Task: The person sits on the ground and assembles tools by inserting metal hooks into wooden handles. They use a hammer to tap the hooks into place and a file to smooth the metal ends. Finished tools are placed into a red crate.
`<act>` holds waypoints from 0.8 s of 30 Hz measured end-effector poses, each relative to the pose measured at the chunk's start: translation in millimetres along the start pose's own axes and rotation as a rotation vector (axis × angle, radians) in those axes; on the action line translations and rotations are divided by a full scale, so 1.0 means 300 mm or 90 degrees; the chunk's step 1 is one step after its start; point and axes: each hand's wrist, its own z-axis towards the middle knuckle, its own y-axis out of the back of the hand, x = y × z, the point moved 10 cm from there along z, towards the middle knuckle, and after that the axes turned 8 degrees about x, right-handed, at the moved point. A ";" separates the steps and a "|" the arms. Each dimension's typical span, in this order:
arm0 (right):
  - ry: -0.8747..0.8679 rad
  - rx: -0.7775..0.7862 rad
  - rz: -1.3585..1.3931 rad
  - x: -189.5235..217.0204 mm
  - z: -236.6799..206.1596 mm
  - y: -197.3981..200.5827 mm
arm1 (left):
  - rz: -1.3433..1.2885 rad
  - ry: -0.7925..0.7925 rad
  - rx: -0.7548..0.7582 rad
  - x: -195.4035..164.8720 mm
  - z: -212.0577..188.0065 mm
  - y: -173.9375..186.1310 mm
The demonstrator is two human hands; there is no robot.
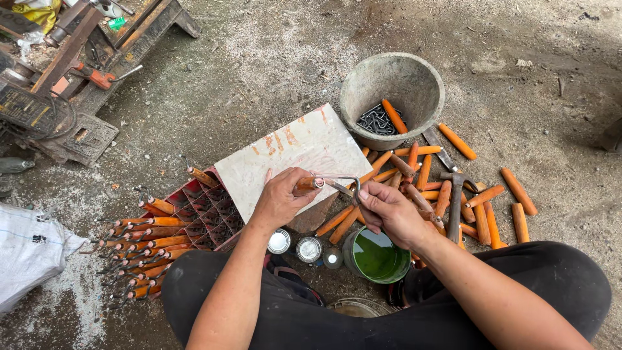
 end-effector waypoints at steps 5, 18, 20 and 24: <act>-0.006 0.005 0.000 -0.012 -0.005 -0.002 | -0.139 0.083 0.032 0.047 0.001 -0.026; 0.022 0.006 0.113 -0.011 -0.004 -0.044 | -0.209 0.098 0.058 0.025 0.008 -0.052; 0.016 -0.007 0.086 -0.031 -0.001 -0.040 | -0.201 0.106 0.058 0.021 0.008 -0.055; 0.021 -0.016 0.040 -0.052 -0.005 -0.021 | -0.231 0.105 0.049 0.021 0.004 -0.046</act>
